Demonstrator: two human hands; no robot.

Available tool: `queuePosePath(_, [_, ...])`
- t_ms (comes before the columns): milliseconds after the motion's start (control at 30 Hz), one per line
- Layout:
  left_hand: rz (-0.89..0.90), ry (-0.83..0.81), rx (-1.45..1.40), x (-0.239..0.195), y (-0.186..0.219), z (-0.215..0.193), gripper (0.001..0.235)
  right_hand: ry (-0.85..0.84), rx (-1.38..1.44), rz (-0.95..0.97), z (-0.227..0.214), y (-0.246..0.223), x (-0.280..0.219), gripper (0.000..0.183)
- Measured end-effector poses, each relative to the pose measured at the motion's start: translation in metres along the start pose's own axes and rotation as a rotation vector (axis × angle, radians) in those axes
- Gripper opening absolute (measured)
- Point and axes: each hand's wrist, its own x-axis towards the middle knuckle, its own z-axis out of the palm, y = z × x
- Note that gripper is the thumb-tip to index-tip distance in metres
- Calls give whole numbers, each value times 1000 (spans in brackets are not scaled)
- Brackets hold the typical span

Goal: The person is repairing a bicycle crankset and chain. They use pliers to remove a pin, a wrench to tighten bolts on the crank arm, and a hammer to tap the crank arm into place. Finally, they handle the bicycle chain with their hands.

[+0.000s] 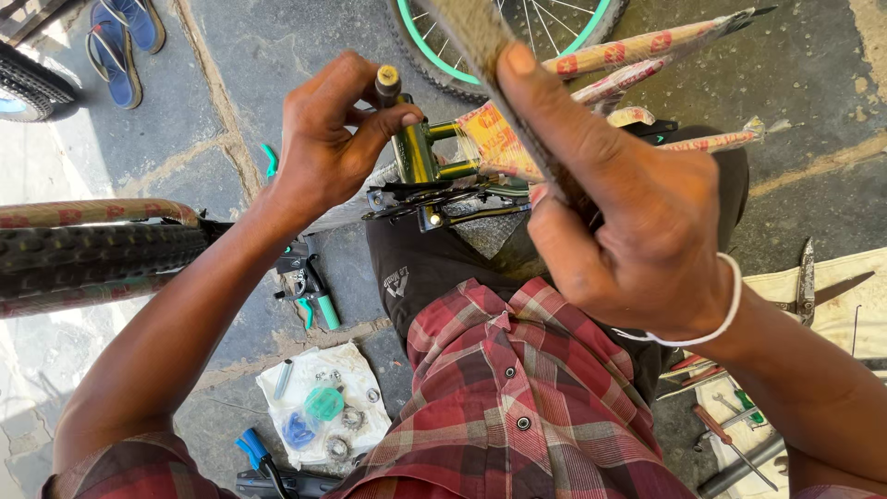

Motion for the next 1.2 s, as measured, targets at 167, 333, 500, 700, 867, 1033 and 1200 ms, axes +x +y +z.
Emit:
queuePosePath(167, [25, -6, -19, 1, 1, 0, 27, -126, -152, -29, 20, 7, 0, 75])
queuePosePath(333, [-4, 25, 18, -2, -1, 3, 33, -92, -130, -40, 20, 10, -6, 75])
queuePosePath(500, [21, 20, -54, -8, -4, 4, 24, -156, -166, -47, 31, 22, -5, 76])
queuePosePath(700, [-53, 145, -167, 1, 46, -10, 27, 24, 196, 144, 13, -7, 2, 48])
queuePosePath(867, [190, 164, -206, -1, 132, 6, 29, -69, 886, 504, 7, -18, 4, 41])
queuePosePath(1033, [-6, 145, -387, -45, 130, 86, 35, 138, 976, 878, 2, -9, -86, 38])
queuePosePath(1200, [-731, 242, -900, -112, 87, 129, 60, 938, 24, 1061, 28, 77, -300, 26])
